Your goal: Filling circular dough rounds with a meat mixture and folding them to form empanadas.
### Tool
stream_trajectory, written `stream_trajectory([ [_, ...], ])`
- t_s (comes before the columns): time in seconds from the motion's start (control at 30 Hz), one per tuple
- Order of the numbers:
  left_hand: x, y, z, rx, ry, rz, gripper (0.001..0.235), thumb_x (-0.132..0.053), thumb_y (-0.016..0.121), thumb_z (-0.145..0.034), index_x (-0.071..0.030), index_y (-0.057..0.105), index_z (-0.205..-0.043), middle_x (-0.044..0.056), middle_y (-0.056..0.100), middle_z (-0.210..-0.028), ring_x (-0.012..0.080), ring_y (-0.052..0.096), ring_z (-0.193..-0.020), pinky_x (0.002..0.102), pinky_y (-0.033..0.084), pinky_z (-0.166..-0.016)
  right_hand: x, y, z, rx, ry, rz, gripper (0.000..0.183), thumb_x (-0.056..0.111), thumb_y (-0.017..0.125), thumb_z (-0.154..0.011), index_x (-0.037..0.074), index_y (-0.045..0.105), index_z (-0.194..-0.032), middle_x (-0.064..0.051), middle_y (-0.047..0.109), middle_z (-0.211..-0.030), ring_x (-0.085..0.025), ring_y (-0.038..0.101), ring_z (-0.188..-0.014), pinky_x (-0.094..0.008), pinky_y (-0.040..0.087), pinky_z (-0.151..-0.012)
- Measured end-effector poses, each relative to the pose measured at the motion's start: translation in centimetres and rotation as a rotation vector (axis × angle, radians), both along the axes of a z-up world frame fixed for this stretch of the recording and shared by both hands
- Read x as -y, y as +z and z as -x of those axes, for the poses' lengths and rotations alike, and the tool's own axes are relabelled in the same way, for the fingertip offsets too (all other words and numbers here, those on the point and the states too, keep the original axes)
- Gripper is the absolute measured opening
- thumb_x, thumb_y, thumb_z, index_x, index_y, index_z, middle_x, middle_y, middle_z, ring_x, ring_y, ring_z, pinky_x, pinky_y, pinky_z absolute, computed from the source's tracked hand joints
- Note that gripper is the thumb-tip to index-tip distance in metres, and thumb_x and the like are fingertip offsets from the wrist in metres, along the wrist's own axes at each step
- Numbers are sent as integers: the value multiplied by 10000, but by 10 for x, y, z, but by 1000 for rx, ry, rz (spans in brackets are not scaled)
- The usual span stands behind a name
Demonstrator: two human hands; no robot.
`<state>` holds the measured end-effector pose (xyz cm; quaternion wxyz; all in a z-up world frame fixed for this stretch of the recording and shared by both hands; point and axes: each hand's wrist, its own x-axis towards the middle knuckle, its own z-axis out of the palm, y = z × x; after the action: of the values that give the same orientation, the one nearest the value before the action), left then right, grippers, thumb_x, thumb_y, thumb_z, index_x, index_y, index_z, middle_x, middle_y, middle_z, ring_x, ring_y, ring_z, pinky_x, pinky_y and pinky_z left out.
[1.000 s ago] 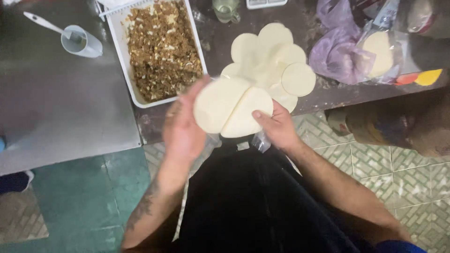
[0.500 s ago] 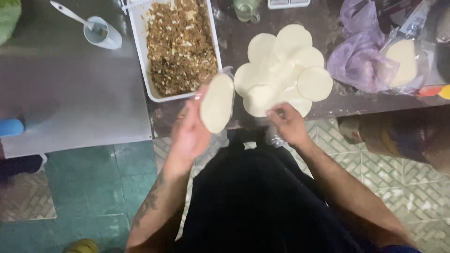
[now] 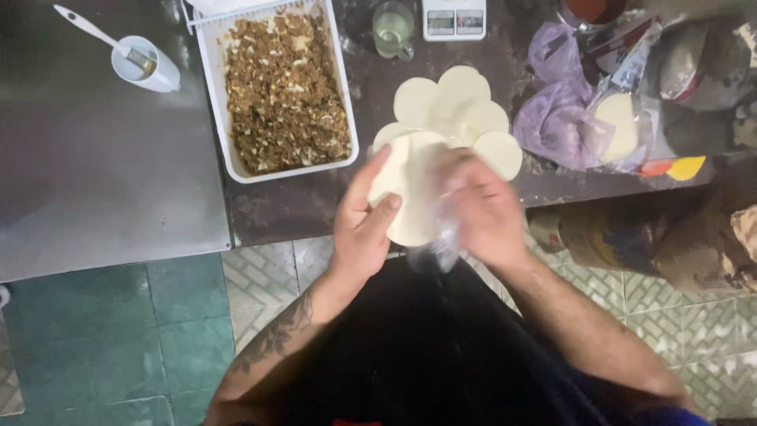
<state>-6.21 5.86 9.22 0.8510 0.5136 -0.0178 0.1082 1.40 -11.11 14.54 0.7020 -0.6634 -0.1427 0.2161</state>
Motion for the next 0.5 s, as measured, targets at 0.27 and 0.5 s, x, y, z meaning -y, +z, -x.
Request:
stream_trajectory([
  [0.27, -10, -4, -11, -99, 68, 510, 731, 84, 612, -932, -5, 350, -1608, 189, 547, -1473, 280, 564, -1345, 435, 475, -1167, 85, 1, -38, -377, -222, -785, 249, 288, 571, -1241, 69, 560, -1123, -45, 624, -868, -168, 607, -716, -314, 505, -634],
  [0.5, 14, -16, -9, -120, 34, 467, 455, 22, 637, -994, 17, 518, -1433, 129, 627, -1348, 197, 610, -1236, 345, 497, -1092, 7, 15, 5, 211, 21, 427, 141, 191, 634, -996, 56, 667, -1017, 4, 672, -896, -84, 609, -851, -260, 517, -761],
])
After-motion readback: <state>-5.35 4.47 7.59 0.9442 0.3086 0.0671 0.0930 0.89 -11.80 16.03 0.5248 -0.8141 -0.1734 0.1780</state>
